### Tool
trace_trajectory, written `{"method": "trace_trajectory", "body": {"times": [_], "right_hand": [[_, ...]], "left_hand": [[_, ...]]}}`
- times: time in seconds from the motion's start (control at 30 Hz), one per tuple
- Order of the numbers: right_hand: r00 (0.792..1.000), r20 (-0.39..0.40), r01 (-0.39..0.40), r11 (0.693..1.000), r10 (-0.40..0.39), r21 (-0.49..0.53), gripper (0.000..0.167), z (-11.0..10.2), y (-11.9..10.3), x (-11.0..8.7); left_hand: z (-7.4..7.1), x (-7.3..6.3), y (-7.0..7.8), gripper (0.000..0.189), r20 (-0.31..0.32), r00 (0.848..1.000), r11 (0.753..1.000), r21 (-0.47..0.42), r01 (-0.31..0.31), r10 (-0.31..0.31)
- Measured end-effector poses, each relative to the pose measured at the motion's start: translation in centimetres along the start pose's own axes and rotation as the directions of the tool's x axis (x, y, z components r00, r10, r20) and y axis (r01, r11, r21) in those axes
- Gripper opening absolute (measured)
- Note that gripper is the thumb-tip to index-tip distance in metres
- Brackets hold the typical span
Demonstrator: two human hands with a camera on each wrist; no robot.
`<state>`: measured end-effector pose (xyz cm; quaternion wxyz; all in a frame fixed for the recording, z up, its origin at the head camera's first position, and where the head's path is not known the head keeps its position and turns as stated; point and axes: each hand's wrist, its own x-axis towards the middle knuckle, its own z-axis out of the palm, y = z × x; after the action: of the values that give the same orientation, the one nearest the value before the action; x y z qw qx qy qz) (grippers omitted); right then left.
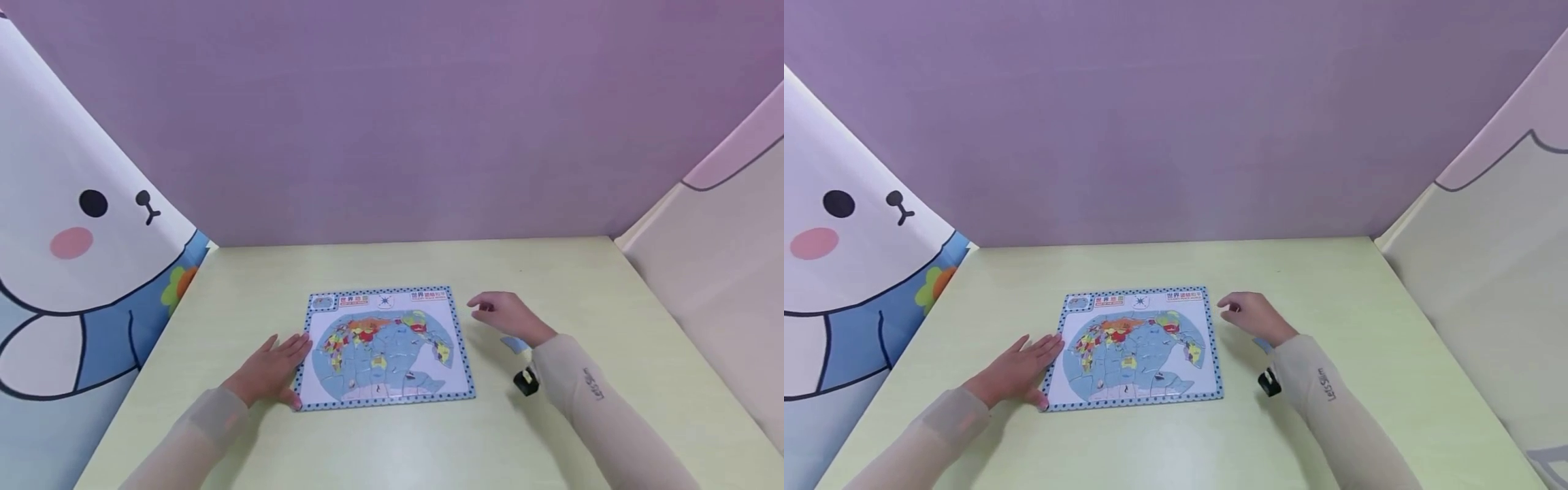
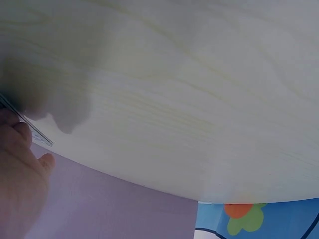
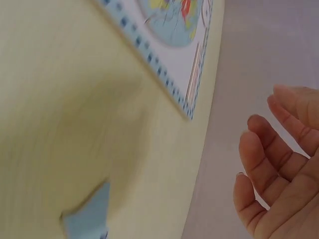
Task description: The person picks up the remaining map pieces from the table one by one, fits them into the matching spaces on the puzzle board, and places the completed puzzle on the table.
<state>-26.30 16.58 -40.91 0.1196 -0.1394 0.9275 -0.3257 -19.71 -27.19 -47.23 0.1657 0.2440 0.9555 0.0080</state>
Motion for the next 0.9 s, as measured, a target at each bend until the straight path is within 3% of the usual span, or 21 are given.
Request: {"method": "trace_trajectory", "body": {"times": [0.47, 0.9], "right_hand": [[0.999, 0.001, 0.053, 0.997, -0.053, -0.059, 0.026, -2.1, 3.1, -3.1], [0.99, -0.012, 0.14, 0.978, -0.143, -0.157, 0.026, -3.4, 4.6, -5.1]], "left_hand": [[0.2, -0.1, 0.1, 0.108, -0.01, 1.0, 1.0, -0.02, 0.009, -0.009], [0.0, -0.1, 0.1, 0.108, -0.011, 1.0, 1.0, -0.017, -0.001, 0.0]]}}
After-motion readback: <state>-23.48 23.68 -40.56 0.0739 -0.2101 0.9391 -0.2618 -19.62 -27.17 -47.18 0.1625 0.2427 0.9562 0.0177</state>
